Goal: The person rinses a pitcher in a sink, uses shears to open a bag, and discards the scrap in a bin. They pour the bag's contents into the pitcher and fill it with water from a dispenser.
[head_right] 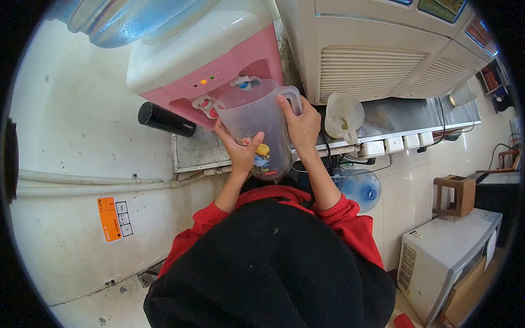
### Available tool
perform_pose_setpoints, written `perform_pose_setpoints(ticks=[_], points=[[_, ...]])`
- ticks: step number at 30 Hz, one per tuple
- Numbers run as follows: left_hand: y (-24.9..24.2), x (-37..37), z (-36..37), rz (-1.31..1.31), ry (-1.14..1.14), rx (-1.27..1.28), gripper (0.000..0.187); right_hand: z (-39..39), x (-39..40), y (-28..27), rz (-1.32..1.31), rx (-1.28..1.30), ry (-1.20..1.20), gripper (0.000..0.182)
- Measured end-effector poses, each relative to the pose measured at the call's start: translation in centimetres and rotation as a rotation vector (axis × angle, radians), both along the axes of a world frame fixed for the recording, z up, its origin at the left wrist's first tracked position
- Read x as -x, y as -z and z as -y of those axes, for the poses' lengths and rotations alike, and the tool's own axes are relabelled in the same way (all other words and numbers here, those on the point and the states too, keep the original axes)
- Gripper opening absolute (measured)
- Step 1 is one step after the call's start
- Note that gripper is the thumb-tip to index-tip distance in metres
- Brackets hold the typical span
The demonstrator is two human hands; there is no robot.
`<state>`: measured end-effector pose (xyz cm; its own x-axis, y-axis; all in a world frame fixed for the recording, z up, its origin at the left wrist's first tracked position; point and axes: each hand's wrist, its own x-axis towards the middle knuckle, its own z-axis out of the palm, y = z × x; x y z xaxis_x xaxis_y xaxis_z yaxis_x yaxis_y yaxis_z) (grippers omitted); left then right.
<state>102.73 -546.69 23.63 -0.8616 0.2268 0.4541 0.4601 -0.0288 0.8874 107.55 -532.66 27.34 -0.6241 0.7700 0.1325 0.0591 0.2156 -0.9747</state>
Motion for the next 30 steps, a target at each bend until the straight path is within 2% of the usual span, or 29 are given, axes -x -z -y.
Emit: perform_pose_setpoints(ticks=[30], points=[[-0.15,-0.09,-0.07,-0.001,0.000,-0.007,0.097,0.03,0.01,-0.05,0.000,0.019,0.008,0.043]])
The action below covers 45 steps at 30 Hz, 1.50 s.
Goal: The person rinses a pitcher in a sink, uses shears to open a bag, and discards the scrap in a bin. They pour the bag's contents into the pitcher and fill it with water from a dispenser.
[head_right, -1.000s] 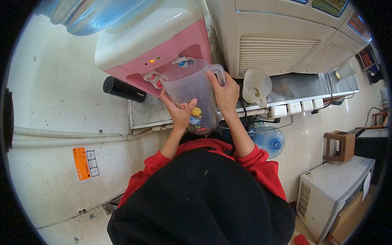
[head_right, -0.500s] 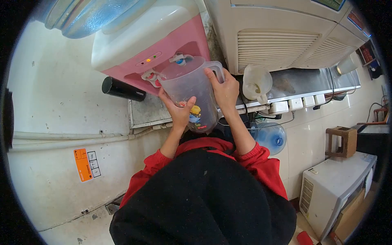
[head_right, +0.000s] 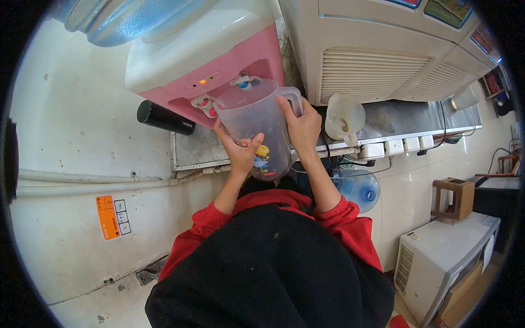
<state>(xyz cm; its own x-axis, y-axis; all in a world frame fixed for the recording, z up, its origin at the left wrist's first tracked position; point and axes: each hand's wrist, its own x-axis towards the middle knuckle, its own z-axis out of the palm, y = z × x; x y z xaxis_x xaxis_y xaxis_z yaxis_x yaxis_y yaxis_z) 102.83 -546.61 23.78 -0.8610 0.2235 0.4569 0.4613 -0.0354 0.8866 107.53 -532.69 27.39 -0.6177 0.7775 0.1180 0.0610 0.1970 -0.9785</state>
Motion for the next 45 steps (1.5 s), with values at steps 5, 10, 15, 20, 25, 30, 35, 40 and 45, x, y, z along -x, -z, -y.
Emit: perform_pose_setpoints(ticks=[5,10,15,20,25,30,35,40,45], points=[[-0.1,0.0,0.0,0.002,-0.009,0.012,0.099,-0.1,0.1,0.7,-0.003,-0.024,-0.010,0.041],[-0.7,-0.3,-0.1,0.030,-0.007,-0.003,0.100,-0.3,0.2,0.9,0.012,-0.036,-0.001,0.040],[-0.7,-0.1,0.1,-0.020,-0.020,0.035,0.101,-0.2,0.1,0.5,0.003,0.004,-0.047,0.041],[-0.9,-0.2,0.0,0.024,0.008,-0.014,0.102,-0.1,0.0,0.0,0.021,0.017,-0.067,0.041],[-1.2,-0.3,-0.1,0.015,0.001,-0.005,0.101,0.0,0.0,-0.2,-0.004,0.049,-0.071,0.040],[-1.5,-0.5,-0.1,0.038,0.013,-0.020,0.101,-0.2,0.0,0.2,0.028,0.030,-0.071,0.040],[-1.4,-0.3,-0.1,0.001,0.000,0.005,0.101,-0.2,0.1,0.5,0.016,0.004,-0.067,0.040],[-0.8,-0.3,-0.2,0.014,-0.007,0.001,0.096,-0.1,0.3,0.6,-0.074,0.017,-0.023,0.035],[-0.7,-0.4,-0.1,0.025,-0.009,0.011,0.098,-0.3,0.3,0.6,-0.045,0.039,-0.026,0.034]])
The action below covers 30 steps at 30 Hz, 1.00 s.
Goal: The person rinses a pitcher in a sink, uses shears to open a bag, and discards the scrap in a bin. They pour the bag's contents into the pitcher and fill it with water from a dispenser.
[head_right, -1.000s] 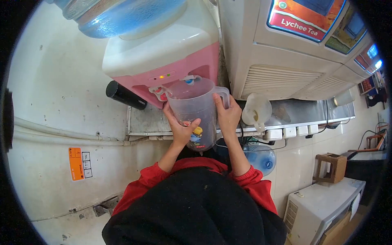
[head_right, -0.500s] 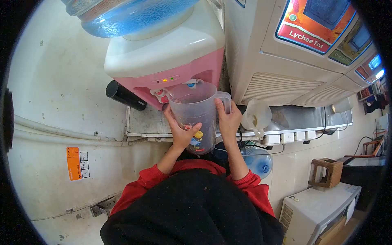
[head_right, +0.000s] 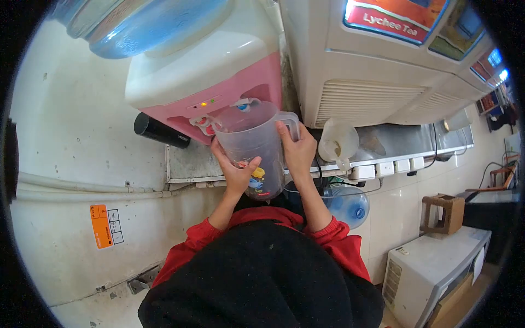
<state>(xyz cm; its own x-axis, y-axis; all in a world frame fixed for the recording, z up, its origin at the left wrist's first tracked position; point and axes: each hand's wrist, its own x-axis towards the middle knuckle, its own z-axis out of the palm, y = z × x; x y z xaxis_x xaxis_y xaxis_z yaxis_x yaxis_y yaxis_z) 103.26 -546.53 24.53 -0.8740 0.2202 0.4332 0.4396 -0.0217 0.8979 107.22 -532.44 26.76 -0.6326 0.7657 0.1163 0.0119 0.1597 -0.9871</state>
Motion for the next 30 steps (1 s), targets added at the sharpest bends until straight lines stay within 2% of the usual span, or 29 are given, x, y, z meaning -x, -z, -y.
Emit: perform_pose_setpoints(ticks=[5,8,11,14,15,18,27,30], points=[[1.8,0.1,0.6,-0.086,-0.062,0.137,0.090,0.2,-0.3,-0.4,0.050,0.020,0.034,0.041],[1.2,-0.2,0.3,0.028,0.014,0.044,0.086,0.1,-0.8,-0.9,0.133,0.016,0.043,0.046],[1.3,-0.2,0.5,0.055,0.029,0.067,0.081,0.0,-0.9,-0.8,0.185,-0.004,0.041,0.050],[2.7,0.0,1.5,0.024,-0.045,0.111,0.080,0.1,-1.1,-0.7,0.108,-0.031,0.072,0.053],[2.8,-0.1,1.6,0.008,-0.046,0.159,0.082,0.2,-1.2,-1.1,0.162,-0.088,0.096,0.053],[2.3,-0.4,1.4,0.110,-0.048,0.121,0.091,-0.4,-1.5,-0.8,0.163,0.031,-0.038,0.052],[2.2,0.0,1.5,0.060,-0.029,0.153,0.083,-0.5,-1.3,0.0,0.153,0.049,-0.051,0.051],[2.2,0.1,1.3,0.066,-0.019,0.123,0.082,-0.4,-1.5,-0.6,0.167,-0.037,0.011,0.054]])
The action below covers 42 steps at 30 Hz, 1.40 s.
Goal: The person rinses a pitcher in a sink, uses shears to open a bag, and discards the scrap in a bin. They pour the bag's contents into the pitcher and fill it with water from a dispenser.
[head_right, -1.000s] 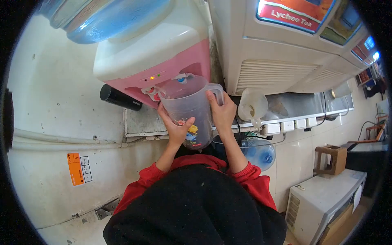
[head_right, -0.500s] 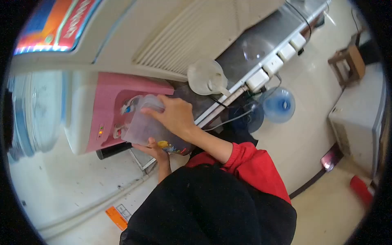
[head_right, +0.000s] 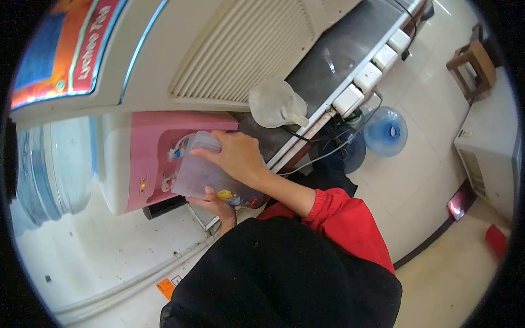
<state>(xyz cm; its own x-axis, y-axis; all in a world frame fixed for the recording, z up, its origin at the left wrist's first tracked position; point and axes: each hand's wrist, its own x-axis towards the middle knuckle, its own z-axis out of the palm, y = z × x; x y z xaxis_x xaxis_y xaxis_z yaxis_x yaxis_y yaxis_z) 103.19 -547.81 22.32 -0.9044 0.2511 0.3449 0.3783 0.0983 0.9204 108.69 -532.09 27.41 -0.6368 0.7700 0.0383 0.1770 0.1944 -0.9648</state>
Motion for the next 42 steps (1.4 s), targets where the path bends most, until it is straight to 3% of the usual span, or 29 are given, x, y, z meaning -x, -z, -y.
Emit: perform_pose_setpoints(ticks=[4,9,15,18,21,26,31,32,33,36,42], points=[[-1.5,-1.0,-0.7,0.093,-0.065,0.036,0.089,0.1,-0.1,-0.5,-0.042,0.043,0.010,0.051],[0.0,-1.6,0.5,-0.041,-0.028,0.017,0.093,0.5,-1.3,0.2,-0.184,0.214,-0.094,0.041],[-0.6,-3.4,1.2,-0.094,0.153,-0.074,0.103,2.6,-4.7,-0.2,-0.224,0.346,-0.101,0.030],[-1.1,-4.0,2.2,-0.144,0.286,-0.109,0.111,3.8,-7.7,1.3,-0.272,0.262,-0.105,0.029],[-2.5,-4.4,2.8,-0.203,0.391,-0.096,0.117,4.8,-9.9,0.5,-0.378,0.113,-0.031,0.035],[-4.6,-3.5,2.8,-0.299,0.536,-0.110,0.120,7.2,-11.7,-1.7,-0.576,-0.199,0.287,0.049],[-6.2,-5.8,5.4,-0.354,0.591,-0.201,0.119,11.7,-15.6,-0.8,-0.601,-0.204,0.430,0.052],[-6.6,-6.4,6.3,-0.363,0.590,-0.220,0.118,12.6,-16.0,-0.1,-0.600,-0.247,0.485,0.056],[-6.8,-6.8,7.2,-0.370,0.588,-0.237,0.118,13.4,-16.4,0.5,-0.633,-0.093,0.386,0.071],[-7.2,-8.4,10.1,-0.371,0.588,-0.285,0.118,14.9,-18.2,1.5,-0.519,-0.016,0.350,0.069],[-7.3,-12.8,13.6,-0.276,0.663,-0.342,0.116,20.8,-22.9,-0.1,-0.592,-0.036,0.469,0.069]])
